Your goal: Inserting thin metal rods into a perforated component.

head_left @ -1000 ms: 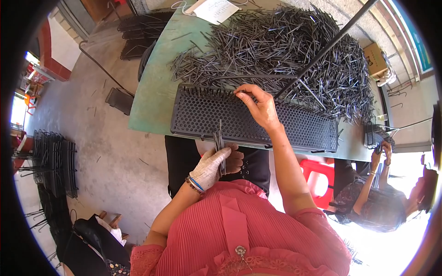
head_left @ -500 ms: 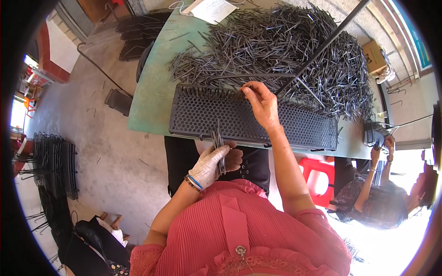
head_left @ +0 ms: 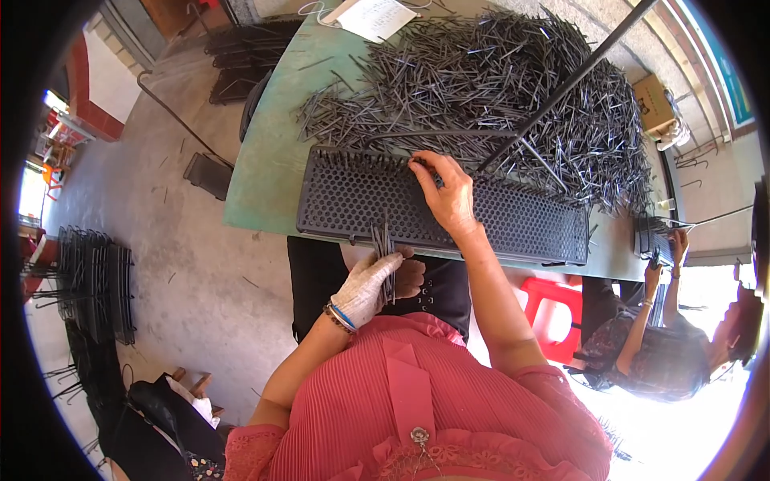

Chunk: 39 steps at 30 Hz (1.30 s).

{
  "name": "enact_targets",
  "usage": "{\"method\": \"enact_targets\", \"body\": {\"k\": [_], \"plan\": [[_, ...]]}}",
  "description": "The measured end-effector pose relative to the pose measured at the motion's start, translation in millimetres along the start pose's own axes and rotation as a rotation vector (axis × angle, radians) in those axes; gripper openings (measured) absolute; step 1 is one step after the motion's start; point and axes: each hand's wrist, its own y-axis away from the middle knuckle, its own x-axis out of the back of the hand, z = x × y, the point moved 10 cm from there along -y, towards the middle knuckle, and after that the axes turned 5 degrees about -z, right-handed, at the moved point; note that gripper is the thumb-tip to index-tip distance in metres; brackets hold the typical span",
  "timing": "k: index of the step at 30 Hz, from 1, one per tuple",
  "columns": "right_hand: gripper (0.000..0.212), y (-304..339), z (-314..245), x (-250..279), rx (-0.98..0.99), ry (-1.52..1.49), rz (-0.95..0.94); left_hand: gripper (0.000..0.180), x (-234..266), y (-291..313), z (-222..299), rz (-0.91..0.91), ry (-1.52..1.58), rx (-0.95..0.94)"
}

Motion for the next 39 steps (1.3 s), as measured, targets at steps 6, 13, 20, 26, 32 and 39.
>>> {"method": "enact_targets", "body": {"k": [6,13,20,26,32,39], "plan": [[0.024,1.0,-14.8,-3.1,0.138,0.135,-0.016,0.033,0.1,1.2,-1.6,-0.019,-0.002,0.007],[0.025,0.6,-30.6,-2.5,0.265,0.217,-0.025,0.035,-3.5,1.9,-1.8,-0.02,-0.011,0.017],[0.026,3.7,-24.0,1.2,0.227,0.265,0.018,0.031,-3.8,0.2,-2.6,-0.052,-0.043,0.025],[0.023,8.7,-29.6,0.1,0.277,0.268,0.034,0.036,-1.3,0.1,-0.4,-0.035,-0.05,0.008],[0.022,1.7,-25.5,3.7,0.157,0.318,0.034,0.038,-0.7,0.2,-2.8,-0.05,-0.072,0.044],[0.023,0.9,-32.7,-6.9,0.291,0.27,-0.108,0.039,-4.0,0.3,-0.7,-0.055,-0.098,0.044]]}}
